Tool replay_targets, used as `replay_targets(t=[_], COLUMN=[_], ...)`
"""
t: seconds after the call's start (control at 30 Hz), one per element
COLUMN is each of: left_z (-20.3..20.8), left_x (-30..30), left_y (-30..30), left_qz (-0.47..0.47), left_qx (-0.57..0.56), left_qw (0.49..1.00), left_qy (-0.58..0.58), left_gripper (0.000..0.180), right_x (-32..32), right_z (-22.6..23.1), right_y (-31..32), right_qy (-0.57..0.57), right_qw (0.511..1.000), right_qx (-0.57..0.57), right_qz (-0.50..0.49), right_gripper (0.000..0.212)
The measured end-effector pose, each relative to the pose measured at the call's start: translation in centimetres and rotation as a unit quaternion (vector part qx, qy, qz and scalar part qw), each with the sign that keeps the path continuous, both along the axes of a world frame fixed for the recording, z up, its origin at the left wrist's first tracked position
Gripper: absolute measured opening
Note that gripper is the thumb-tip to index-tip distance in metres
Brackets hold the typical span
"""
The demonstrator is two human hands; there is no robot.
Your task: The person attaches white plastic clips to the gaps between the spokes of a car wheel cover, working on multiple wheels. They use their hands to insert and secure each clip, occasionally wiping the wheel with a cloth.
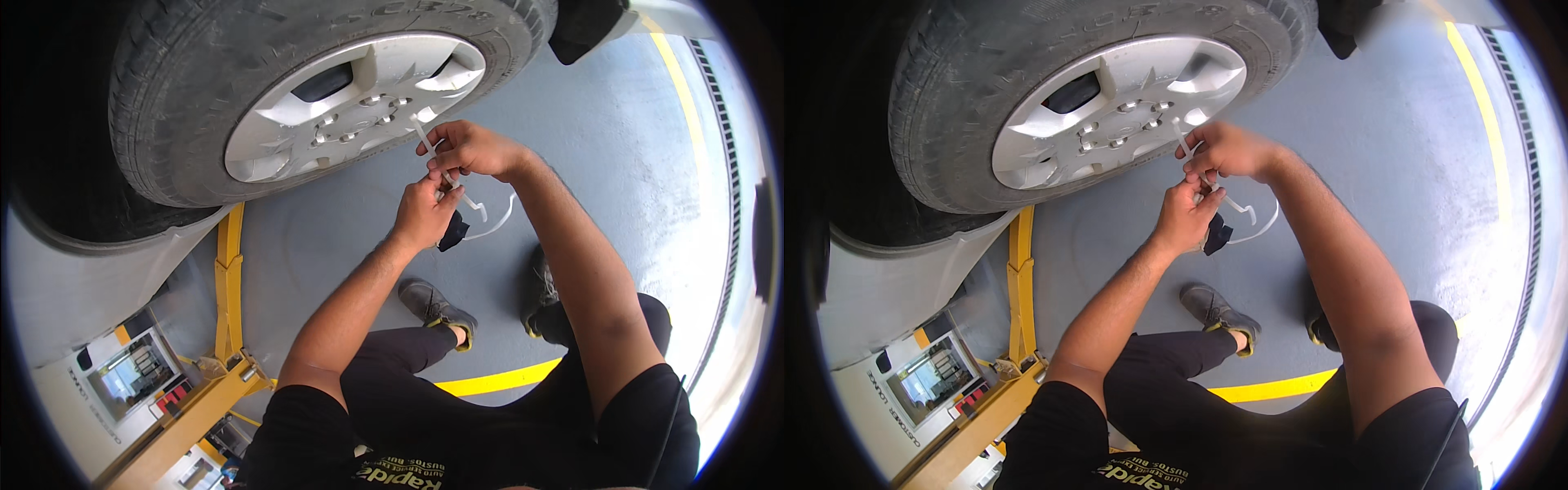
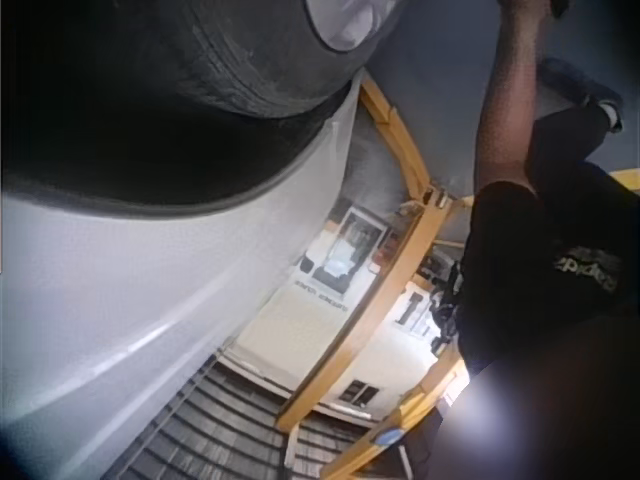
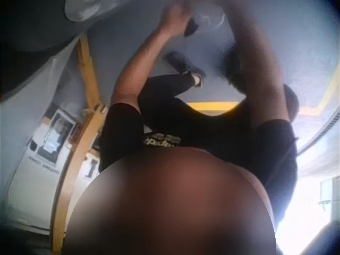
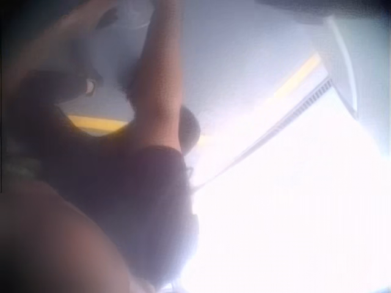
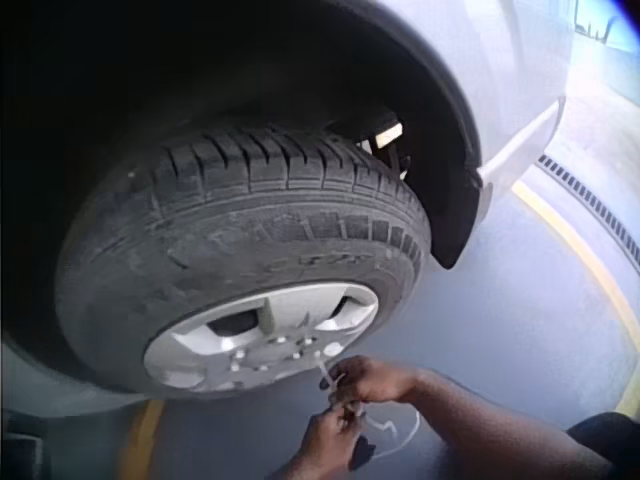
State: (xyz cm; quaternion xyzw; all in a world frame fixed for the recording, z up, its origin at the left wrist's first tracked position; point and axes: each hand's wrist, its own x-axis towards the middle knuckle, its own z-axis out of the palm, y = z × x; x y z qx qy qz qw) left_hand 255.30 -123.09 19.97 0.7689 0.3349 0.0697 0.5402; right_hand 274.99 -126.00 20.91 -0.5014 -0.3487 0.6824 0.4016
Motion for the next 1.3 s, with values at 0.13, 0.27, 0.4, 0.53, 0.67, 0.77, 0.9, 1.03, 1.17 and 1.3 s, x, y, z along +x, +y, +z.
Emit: replay_targets(t=[0.13,0.27,0.4,0.53,0.67,0.77,0.9,1.03,1.17,1.3], left_z=[-6.9,-13.0,-18.8,-23.1,-17.6,-6.8,6.0,11.9,13.5,12.4], left_x=[-1.7,-4.6,-7.4,-10.1,-9.9,-8.2,-9.8,-12.2,-13.8,-13.8], left_y=[4.3,5.3,3.2,1.1,5.4,9.2,6.7,4.4,4.2,4.3], left_qz=[-0.15,-0.146,-0.095,-0.069,-0.1,-0.094,0.003,0.026,0.065,0.11], left_qx=[-0.003,-0.217,-0.121,0.125,0.269,0.101,-0.109,-0.112,-0.068,-0.031], left_qw=[0.981,0.932,0.935,0.926,0.874,0.906,0.985,0.993,0.993,0.966], left_qy=[0.123,0.251,0.32,0.35,0.393,0.399,0.134,-0.004,-0.078,-0.233], left_gripper=[0.029,0.029,0.037,0.056,0.073,0.074,0.073,0.079,0.078,0.043], right_x=[0.2,-1.0,-1.2,1.5,2.5,1.1,-1.4,-3.4,-4.3,-4.3], right_z=[-3.9,-2.1,0.3,-1.0,-1.6,-0.4,0.6,0.2,0.0,0.0], right_y=[2.9,3.8,0.5,-1.6,0.2,0.9,1.8,3.2,3.2,2.7], right_qy=[-0.138,-0.246,-0.122,0.071,0.126,0.165,0.202,0.217,0.237,0.255], right_qw=[0.988,0.954,0.976,0.982,0.969,0.958,0.949,0.946,0.94,0.936], right_qx=[0.045,0.038,0.089,0.119,0.206,0.224,0.234,0.234,0.247,0.243], right_qz=[0.055,0.165,0.155,0.126,0.057,0.064,0.056,0.05,0.011,0.016], right_gripper=[0.023,0.027,0.028,0.026,0.023,0.019,0.018,0.018,0.02,0.019])
